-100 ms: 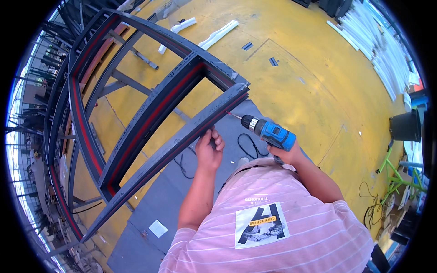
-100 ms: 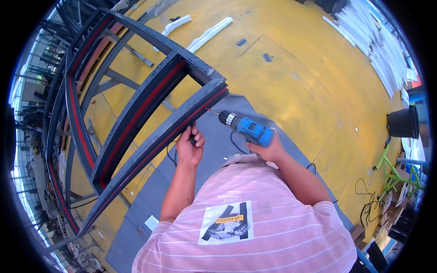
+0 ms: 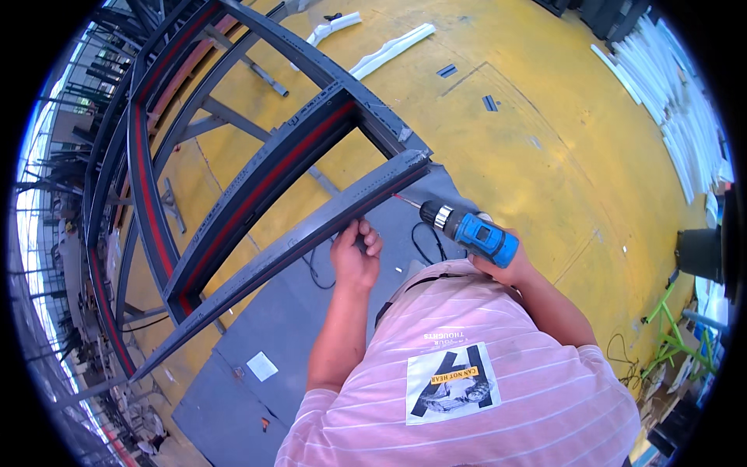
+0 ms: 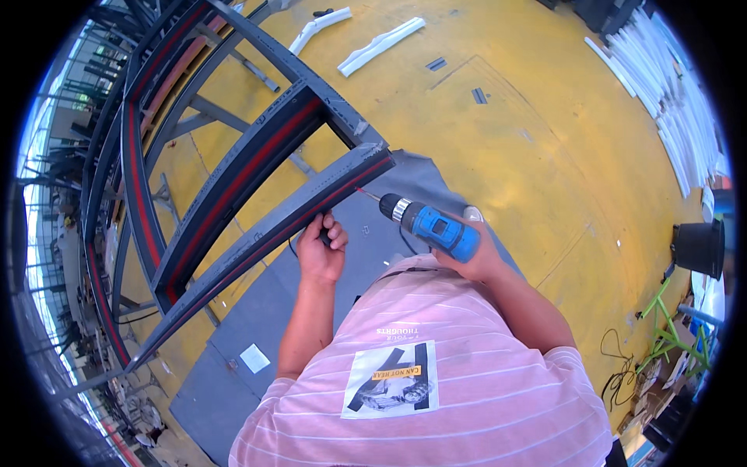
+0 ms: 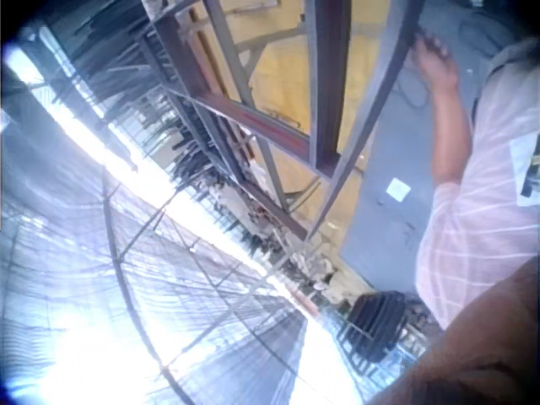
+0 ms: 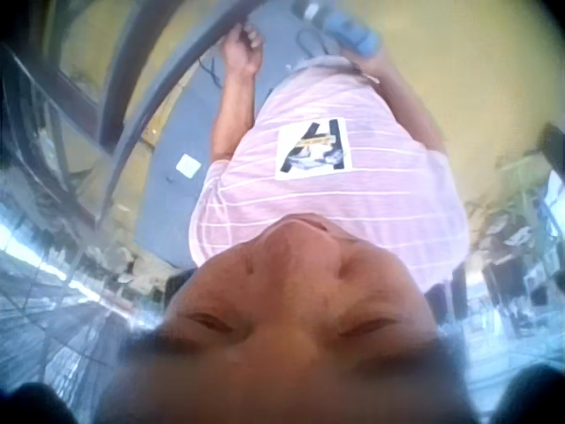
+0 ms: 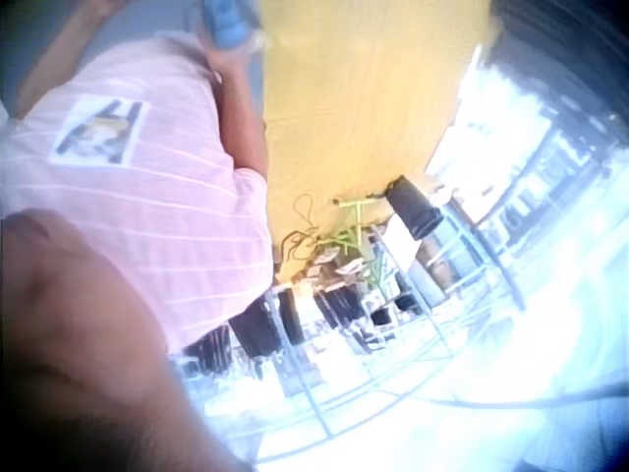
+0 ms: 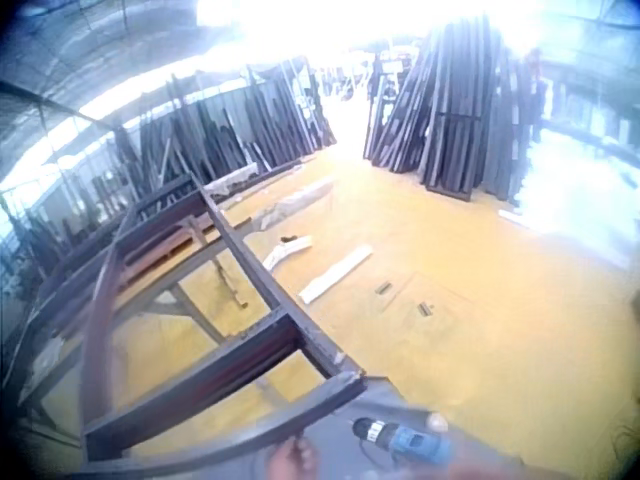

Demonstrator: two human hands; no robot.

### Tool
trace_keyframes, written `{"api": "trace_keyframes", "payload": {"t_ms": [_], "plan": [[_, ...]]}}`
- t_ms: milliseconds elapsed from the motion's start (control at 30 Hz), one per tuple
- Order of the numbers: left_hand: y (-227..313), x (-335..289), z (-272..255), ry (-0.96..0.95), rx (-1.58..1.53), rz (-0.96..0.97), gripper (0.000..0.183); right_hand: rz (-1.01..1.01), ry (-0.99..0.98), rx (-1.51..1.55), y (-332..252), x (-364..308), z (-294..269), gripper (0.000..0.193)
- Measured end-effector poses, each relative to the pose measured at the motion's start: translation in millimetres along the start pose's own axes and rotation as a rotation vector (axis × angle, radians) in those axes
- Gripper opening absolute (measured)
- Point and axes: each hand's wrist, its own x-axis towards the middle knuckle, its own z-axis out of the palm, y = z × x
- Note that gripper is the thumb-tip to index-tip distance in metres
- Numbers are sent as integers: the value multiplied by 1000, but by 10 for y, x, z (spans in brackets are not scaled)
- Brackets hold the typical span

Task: The person uses a power drill to drive screws into the corners of a large metal frame, using an L-square to check the alignment before drilling each screw.

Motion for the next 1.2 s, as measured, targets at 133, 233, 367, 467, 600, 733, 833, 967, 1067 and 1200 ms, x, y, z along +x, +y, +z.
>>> {"api": "trace_keyframes", "payload": {"t_ms": [133, 233, 367, 467, 600, 733, 833, 967, 1067, 1200], "plan": [[-232, 115, 122, 166, -30, 199, 10, -255, -175, -8, 235, 303, -862, 56], [-335, 78, 386, 398, -120, 330, 10, -217, -342, -3, 333, 591, -1372, 52], [-467, 122, 492, 520, -56, 309, 9, -63, -398, 138, 328, 1195, -1642, 44], [-505, 231, 967, 663, 206, 395, 13, -47, -372, 340, 214, 1590, -1729, 43], [-588, 124, 1160, 862, 559, 687, 31, -53, -451, 360, 72, 1884, -1596, 47], [-689, 215, 1086, 957, 730, 683, 36, -33, -593, 351, 55, 2007, -1445, 49], [-754, 263, 1033, 1000, 753, 620, 50, -16, -622, 343, -49, 2023, -1415, 49], [-640, 300, 1203, 1011, 830, 631, 72, -42, -640, 299, -127, 2219, -1528, 52], [-888, 488, 1057, 881, 711, 707, 70, -70, -608, 135, -33, 2225, -1688, 48], [-780, 278, 1292, 780, 314, 704, 32, -85, -588, 151, -249, 2127, -1527, 44]]}}
